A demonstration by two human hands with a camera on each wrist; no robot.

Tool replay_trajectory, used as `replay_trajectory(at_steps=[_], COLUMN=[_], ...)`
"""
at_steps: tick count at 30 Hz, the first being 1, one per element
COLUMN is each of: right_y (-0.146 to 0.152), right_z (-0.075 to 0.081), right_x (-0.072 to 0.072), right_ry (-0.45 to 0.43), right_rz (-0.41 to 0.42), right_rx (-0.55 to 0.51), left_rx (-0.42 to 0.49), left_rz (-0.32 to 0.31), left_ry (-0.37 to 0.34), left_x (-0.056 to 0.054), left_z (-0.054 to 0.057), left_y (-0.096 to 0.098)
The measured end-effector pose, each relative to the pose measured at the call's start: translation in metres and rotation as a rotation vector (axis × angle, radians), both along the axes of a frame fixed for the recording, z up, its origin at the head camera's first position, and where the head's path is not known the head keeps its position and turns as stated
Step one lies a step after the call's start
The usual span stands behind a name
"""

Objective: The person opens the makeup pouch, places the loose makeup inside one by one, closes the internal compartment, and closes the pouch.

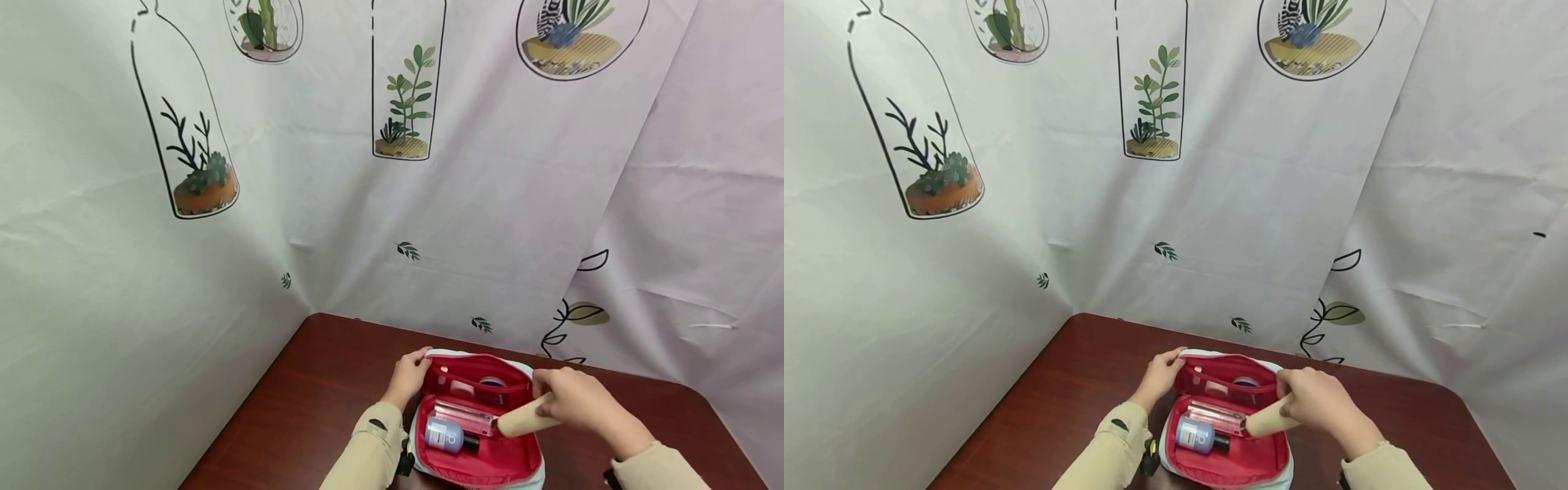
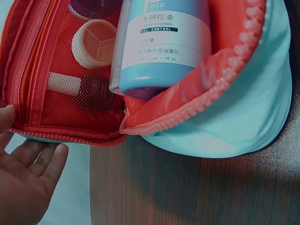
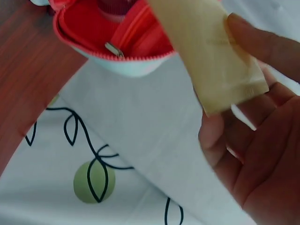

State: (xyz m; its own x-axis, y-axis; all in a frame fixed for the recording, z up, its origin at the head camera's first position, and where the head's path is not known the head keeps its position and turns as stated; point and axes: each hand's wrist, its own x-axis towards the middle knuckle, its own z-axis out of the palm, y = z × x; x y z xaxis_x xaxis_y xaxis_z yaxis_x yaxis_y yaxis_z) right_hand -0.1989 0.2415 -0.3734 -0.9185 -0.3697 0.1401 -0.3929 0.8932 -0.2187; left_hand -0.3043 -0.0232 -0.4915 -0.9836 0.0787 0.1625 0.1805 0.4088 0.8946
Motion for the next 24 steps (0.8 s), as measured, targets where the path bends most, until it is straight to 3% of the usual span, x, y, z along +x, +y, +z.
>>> replay_trajectory(at_steps=[4,9,16,24], right_y=[-0.009,-0.023,-0.039,-0.039], right_z=[-0.017,-0.052,-0.090,-0.105], right_x=[-0.003,-0.005,0.001,0.001], right_ry=[-0.008,-0.041,-0.154,-0.135], right_rz=[0.128,0.247,0.276,0.216], right_rx=[-0.066,-0.190,-0.216,-0.146], left_rx=[0.024,0.006,0.002,0.013], left_rz=[0.009,0.034,0.028,0.019], left_ry=[-0.019,0.012,0.026,0.016], left_x=[0.000,-0.002,-0.001,0.000], left_z=[0.000,-0.001,-0.001,0.000], left_y=[0.000,0.001,0.002,0.001])
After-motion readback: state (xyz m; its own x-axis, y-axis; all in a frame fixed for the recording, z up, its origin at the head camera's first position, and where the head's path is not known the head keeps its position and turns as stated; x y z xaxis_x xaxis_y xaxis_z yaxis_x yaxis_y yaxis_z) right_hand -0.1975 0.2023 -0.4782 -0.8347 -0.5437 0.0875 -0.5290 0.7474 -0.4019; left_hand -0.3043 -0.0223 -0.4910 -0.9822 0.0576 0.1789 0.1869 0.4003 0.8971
